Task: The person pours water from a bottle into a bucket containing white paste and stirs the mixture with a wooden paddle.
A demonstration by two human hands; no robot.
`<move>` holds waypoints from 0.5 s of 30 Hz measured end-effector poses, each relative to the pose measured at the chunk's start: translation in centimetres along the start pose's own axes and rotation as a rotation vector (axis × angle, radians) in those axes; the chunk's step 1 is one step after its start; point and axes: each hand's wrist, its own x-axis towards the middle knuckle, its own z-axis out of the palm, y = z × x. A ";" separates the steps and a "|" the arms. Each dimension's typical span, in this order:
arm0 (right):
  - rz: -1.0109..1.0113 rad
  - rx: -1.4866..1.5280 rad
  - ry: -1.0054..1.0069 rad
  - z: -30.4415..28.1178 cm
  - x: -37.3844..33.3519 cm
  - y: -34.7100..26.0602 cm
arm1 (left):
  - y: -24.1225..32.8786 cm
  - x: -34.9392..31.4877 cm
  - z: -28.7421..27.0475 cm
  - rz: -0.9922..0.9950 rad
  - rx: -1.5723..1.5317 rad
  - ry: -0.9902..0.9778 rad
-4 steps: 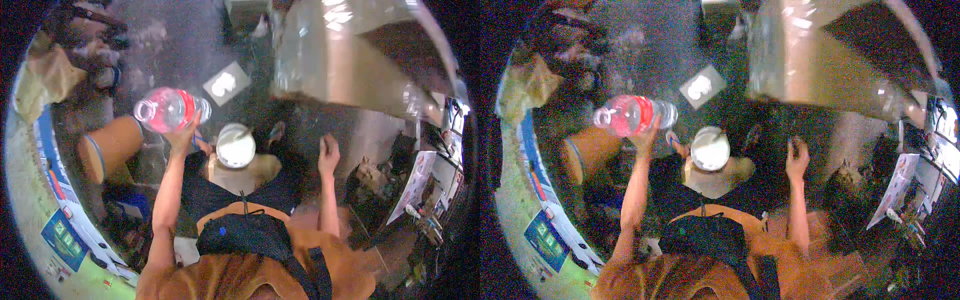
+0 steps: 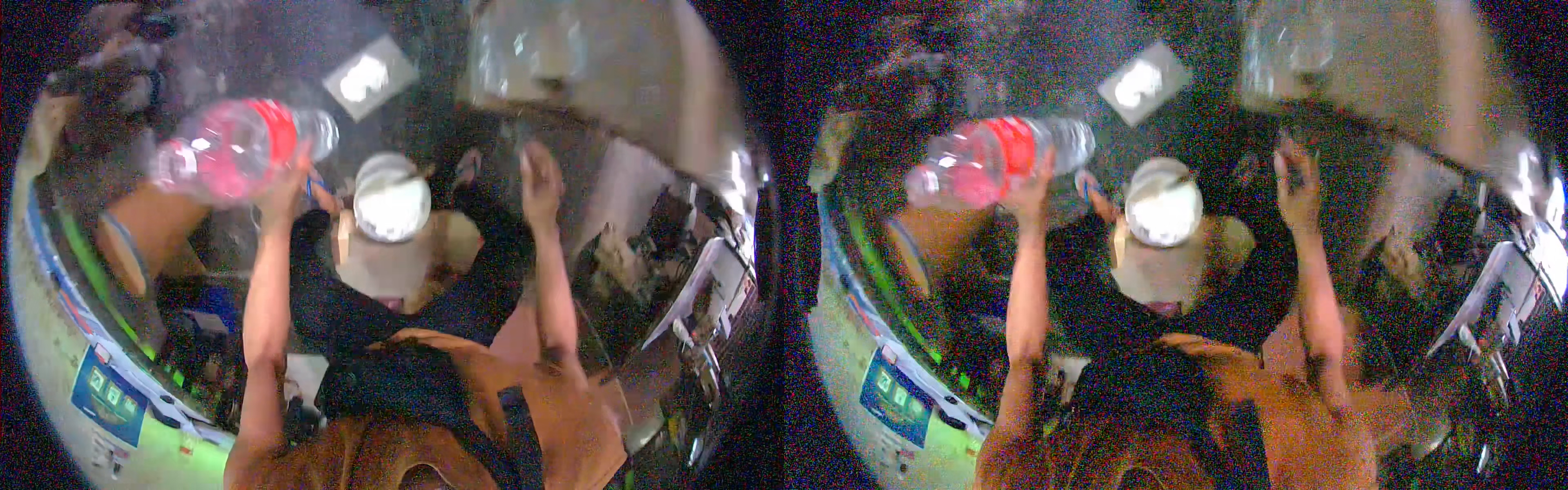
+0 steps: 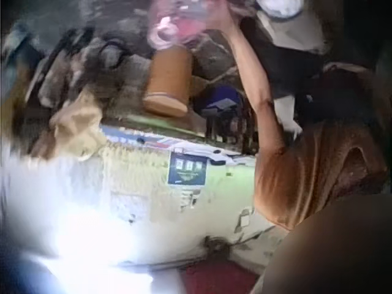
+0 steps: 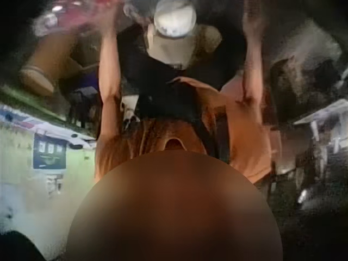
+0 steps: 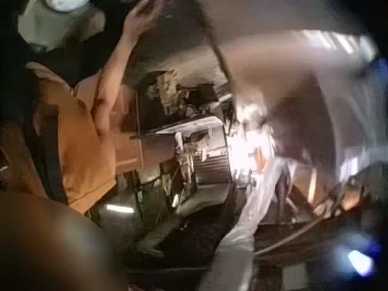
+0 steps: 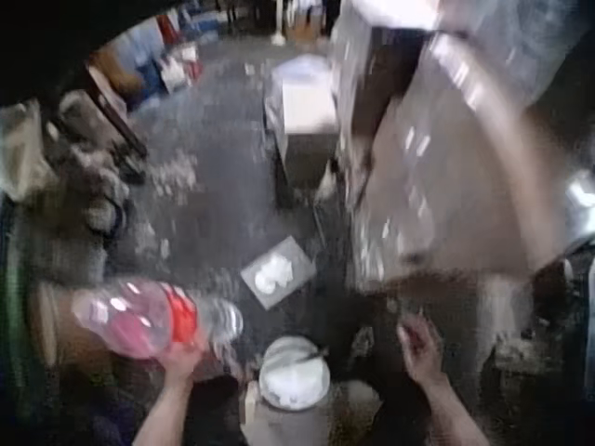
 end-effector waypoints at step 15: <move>-1.298 -0.167 -0.226 17.7 11.4 -4.8 | -17.7 1.2 4.0 0.262 -0.012 0.139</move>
